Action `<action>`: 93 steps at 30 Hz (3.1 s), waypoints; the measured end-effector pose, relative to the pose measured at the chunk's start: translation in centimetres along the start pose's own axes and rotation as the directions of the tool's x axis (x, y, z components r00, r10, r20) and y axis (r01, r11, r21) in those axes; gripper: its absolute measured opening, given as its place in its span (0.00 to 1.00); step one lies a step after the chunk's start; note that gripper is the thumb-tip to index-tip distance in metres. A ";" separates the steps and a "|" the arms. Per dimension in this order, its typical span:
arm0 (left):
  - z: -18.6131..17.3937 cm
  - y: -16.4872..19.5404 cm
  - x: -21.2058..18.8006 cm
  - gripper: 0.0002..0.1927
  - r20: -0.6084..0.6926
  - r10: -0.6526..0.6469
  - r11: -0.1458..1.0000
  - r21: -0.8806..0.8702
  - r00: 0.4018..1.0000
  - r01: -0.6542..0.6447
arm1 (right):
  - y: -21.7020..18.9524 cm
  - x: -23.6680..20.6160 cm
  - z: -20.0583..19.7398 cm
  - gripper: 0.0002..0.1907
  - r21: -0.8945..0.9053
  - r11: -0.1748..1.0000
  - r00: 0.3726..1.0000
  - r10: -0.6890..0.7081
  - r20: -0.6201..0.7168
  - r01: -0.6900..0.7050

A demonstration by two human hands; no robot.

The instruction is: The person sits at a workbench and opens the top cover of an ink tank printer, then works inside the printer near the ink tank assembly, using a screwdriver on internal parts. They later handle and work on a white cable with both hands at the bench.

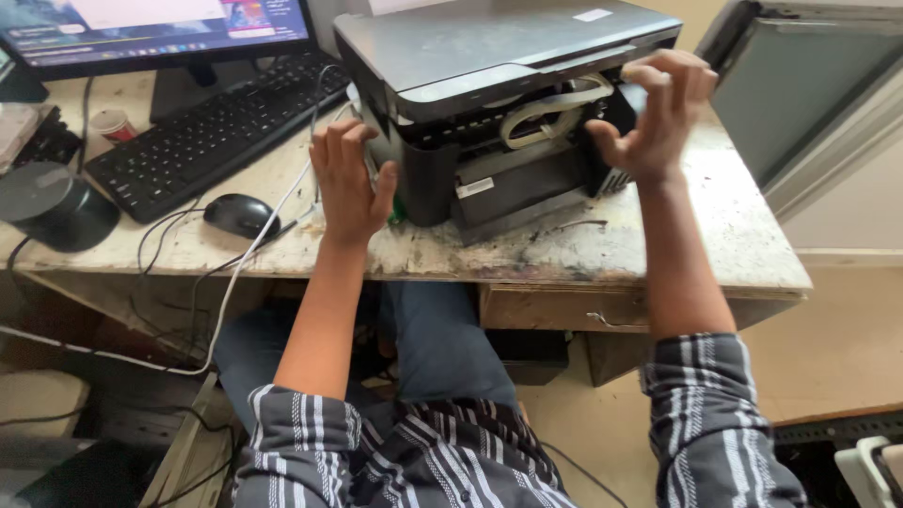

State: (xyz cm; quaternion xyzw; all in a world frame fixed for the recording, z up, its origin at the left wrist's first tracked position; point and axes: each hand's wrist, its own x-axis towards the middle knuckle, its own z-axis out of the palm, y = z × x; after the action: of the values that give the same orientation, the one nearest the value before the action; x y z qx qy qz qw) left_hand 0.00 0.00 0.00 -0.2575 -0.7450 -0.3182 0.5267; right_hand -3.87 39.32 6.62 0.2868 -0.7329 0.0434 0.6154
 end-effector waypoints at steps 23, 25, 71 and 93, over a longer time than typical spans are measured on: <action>-1.0 -1.0 -0.4 0.11 0.101 -0.168 0.986 0.033 0.981 0.165 | -10.0 1.6 2.8 0.19 0.222 0.958 0.979 0.156 0.128 -0.182; -1.1 -0.9 -0.3 0.12 0.111 -0.172 0.985 0.049 0.979 0.167 | -9.9 1.4 2.8 0.19 0.243 0.946 0.974 0.190 0.126 -0.216; -2.0 -1.4 -1.1 0.14 0.151 -0.338 0.941 0.052 0.929 0.334 | -9.3 -0.6 3.8 0.25 0.644 0.614 0.882 0.409 0.234 -0.456; -1.8 -2.2 -0.6 0.27 0.179 -0.246 0.966 -0.033 0.953 0.256 | -9.6 0.9 3.5 0.22 0.485 0.719 0.846 0.526 0.089 -0.498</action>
State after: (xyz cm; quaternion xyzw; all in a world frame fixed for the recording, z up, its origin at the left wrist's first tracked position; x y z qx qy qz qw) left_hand -0.27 -2.82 -0.62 -0.2023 -0.8056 -0.3794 0.4077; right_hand -2.42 29.51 3.87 0.2181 -0.7303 0.4039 0.5059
